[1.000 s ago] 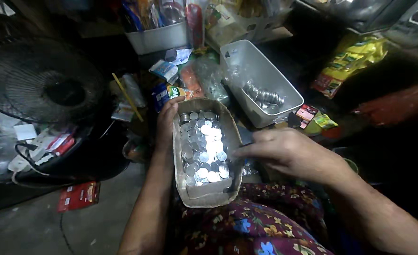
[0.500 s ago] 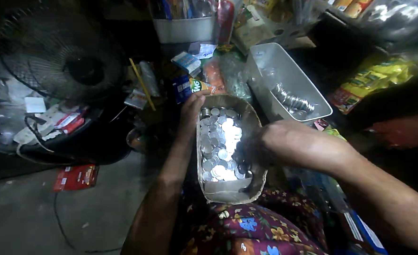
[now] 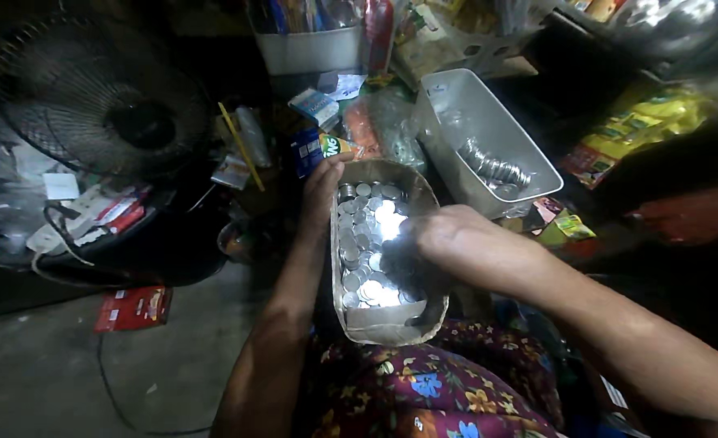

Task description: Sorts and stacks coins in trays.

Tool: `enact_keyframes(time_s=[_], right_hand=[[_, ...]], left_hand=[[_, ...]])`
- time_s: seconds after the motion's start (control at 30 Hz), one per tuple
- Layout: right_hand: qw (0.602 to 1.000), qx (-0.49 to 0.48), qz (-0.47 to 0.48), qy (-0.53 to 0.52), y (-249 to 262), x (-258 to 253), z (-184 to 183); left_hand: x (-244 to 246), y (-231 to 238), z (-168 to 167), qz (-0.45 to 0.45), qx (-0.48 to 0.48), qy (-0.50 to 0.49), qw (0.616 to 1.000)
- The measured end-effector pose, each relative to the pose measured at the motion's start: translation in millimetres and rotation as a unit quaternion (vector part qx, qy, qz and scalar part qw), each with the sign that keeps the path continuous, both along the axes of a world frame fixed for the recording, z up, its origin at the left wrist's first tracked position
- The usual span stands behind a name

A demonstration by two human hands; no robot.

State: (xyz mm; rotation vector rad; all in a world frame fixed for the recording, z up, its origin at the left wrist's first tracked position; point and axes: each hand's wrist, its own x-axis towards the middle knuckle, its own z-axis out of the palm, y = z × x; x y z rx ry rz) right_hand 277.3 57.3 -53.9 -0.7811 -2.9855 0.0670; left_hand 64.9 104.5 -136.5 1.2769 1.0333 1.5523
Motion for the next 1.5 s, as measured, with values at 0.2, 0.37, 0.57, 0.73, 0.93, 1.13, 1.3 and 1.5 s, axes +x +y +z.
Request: enact_keyframes(time_s=[0.2, 0.37, 0.57, 0.73, 0.93, 1.13, 1.3, 1.5], right_hand=[[0.984, -0.055, -0.072, -0.152, -8.4, -23.7, 0.7], [0.980, -0.080, -0.076, -0.168, -3.0, -23.9, -5.0], [0.958, -0.171, -0.074, -0.219, 9.4, -24.5, 10.0], [0.979, -0.201, -0.018, -0.034, 30.4, -8.8, 1.5], [0.973, -0.182, -0.033, 0.136, 55.4, -13.5, -12.1], [0.988, -0.080, -0.050, 0.119, 54.1, -17.6, -16.9], [0.983, -0.131, -0.018, 0.126, 62.2, -11.0, -14.1], [0.983, -0.174, -0.057, 0.034, 58.6, -17.4, -6.8]], left_hand=[[-1.7, 1.7, -3.2, 0.004, 0.003, 0.023, 1.000], [-2.1, 7.9, -15.4, 0.000, 0.030, 0.007, 1.000], [0.0, -2.9, 2.7, 0.003, -0.008, 0.013, 1.000], [0.7, -2.7, 3.6, 0.007, -0.022, 0.008, 1.000], [1.3, -2.6, 3.1, 0.005, -0.014, 0.002, 1.000], [0.7, -2.3, 1.7, 0.004, -0.009, 0.012, 1.000], [0.4, 0.2, -0.9, -0.004, -0.004, -0.009, 1.000], [1.7, -1.2, 1.2, -0.002, -0.011, -0.013, 1.000]])
